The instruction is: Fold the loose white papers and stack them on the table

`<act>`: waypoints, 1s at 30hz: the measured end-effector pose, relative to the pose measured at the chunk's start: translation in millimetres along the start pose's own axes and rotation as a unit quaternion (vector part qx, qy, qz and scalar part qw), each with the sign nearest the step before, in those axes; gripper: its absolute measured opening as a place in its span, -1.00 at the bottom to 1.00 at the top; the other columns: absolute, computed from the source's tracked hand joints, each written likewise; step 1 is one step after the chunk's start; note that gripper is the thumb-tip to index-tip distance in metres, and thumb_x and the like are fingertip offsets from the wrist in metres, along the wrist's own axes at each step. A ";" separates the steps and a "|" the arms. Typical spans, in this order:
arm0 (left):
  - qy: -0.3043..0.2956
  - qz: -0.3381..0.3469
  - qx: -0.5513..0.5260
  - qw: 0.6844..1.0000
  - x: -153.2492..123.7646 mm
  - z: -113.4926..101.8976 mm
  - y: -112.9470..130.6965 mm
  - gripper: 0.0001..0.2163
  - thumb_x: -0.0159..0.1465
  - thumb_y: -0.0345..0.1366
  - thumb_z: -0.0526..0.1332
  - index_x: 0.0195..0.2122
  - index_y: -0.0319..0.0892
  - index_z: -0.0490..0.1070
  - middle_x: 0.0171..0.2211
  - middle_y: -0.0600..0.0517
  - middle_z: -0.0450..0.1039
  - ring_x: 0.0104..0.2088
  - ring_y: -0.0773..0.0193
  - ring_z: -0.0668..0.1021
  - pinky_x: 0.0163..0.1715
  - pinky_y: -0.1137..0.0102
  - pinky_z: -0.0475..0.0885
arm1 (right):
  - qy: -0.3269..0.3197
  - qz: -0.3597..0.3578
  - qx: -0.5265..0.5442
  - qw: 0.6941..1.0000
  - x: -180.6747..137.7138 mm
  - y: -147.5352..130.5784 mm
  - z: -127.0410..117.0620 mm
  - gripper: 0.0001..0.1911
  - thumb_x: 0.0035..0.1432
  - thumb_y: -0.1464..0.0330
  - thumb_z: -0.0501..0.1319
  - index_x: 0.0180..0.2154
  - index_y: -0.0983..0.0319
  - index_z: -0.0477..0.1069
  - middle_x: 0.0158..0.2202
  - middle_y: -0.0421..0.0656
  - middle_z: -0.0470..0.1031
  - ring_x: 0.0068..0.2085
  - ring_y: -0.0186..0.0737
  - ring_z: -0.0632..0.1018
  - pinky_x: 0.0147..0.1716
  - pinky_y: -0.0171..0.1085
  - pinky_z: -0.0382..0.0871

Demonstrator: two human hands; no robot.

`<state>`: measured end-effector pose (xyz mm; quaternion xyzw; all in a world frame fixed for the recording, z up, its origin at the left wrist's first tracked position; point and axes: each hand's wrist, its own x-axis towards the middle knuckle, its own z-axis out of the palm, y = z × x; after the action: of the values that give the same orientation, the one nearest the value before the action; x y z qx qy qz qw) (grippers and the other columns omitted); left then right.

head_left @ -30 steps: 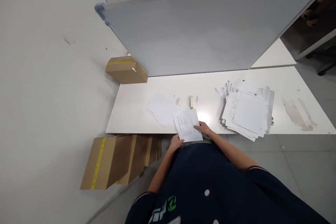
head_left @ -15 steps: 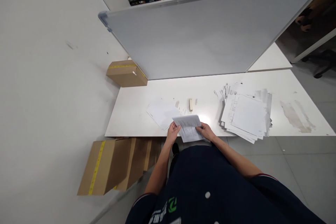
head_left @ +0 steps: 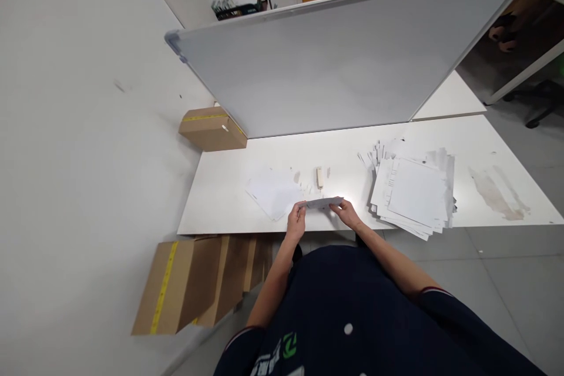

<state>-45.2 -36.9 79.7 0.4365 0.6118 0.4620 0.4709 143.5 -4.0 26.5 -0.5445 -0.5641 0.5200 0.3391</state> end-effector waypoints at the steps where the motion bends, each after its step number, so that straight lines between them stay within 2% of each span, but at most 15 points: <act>1: 0.010 -0.011 0.002 1.000 0.3 0.3 -3.3 -0.87 0.12 -0.25 0.15 -0.34 -0.16 0.39 -0.40 0.03 0.39 -0.32 0.30 0.40 -0.18 0.44 0.24 | 0.004 0.004 0.006 1.000 1.2 4.3 1.2 -0.72 0.00 0.23 0.09 -0.28 0.24 0.39 -0.27 -0.13 0.48 -0.21 -0.16 0.45 -0.19 -0.21 0.29; 4: 0.033 -0.026 -0.005 0.999 1.2 0.9 -8.7 -0.87 0.11 -0.23 0.16 -0.47 -0.17 0.35 -0.55 0.09 0.29 -0.45 0.36 0.34 -0.27 0.49 0.24 | 0.010 0.006 0.022 1.000 4.2 11.0 3.0 -0.70 -0.01 0.23 0.10 -0.25 0.24 0.39 -0.23 -0.12 0.48 -0.18 -0.14 0.45 -0.17 -0.19 0.29; 7: 0.047 -0.034 -0.020 0.998 2.6 1.7 -9.3 -0.84 0.11 -0.23 0.17 -0.55 -0.17 0.31 -0.58 0.11 0.25 -0.48 0.38 0.33 -0.31 0.52 0.24 | 0.005 0.012 0.018 1.000 4.7 9.7 2.7 -0.69 -0.02 0.23 0.10 -0.24 0.24 0.40 -0.23 -0.12 0.48 -0.18 -0.14 0.46 -0.17 -0.18 0.29; 13: 0.026 -0.029 -0.034 0.999 10.3 0.6 -5.0 -0.86 0.11 -0.21 0.16 -0.47 -0.18 0.33 -0.54 0.08 0.30 -0.38 0.33 0.39 -0.30 0.49 0.28 | -0.022 0.038 -0.014 0.999 -1.2 -8.1 -3.0 -0.66 0.00 0.18 0.10 -0.23 0.24 0.41 -0.25 -0.13 0.49 -0.21 -0.11 0.47 -0.23 -0.21 0.33; 16: 0.031 -0.013 -0.043 0.998 13.3 -0.6 -1.7 -0.86 0.12 -0.21 0.15 -0.43 -0.18 0.33 -0.51 0.07 0.32 -0.37 0.33 0.39 -0.29 0.49 0.28 | -0.029 0.021 -0.033 0.999 -3.6 -15.7 -6.2 -0.67 0.01 0.17 0.09 -0.26 0.23 0.43 -0.28 -0.14 0.50 -0.22 -0.11 0.47 -0.25 -0.23 0.33; 21: 0.044 -0.019 -0.040 0.998 6.6 -0.6 -3.6 -0.86 0.09 -0.23 0.17 -0.52 -0.17 0.32 -0.54 0.08 0.29 -0.40 0.34 0.38 -0.30 0.50 0.26 | 0.010 -0.015 -0.078 0.997 -2.2 -9.9 -7.2 -0.70 0.02 0.17 0.08 -0.33 0.19 0.45 -0.30 -0.16 0.50 -0.22 -0.11 0.46 -0.22 -0.23 0.29; 26: 0.021 -0.013 -0.012 1.000 -0.6 1.0 -16.6 -0.87 0.09 -0.25 0.19 -0.53 -0.16 0.30 -0.55 0.08 0.28 -0.39 0.33 0.38 -0.29 0.48 0.27 | -0.014 0.012 -0.088 0.996 0.2 3.8 -3.2 -0.73 0.01 0.20 0.08 -0.36 0.20 0.45 -0.32 -0.16 0.50 -0.23 -0.12 0.47 -0.22 -0.23 0.28; 30: 0.047 -0.016 -0.022 0.999 3.8 0.0 -20.1 -0.88 0.09 -0.26 0.19 -0.52 -0.17 0.31 -0.52 0.08 0.31 -0.38 0.34 0.39 -0.29 0.48 0.28 | -0.034 -0.018 -0.148 0.988 -1.9 -13.6 -8.1 -0.74 0.07 0.24 0.03 -0.30 0.16 0.43 -0.31 -0.17 0.49 -0.24 -0.16 0.45 -0.24 -0.26 0.27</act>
<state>-47.9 -37.0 59.4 0.3938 0.6296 0.4879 0.4587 147.9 -2.2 41.7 -0.5602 -0.6559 0.4429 0.2446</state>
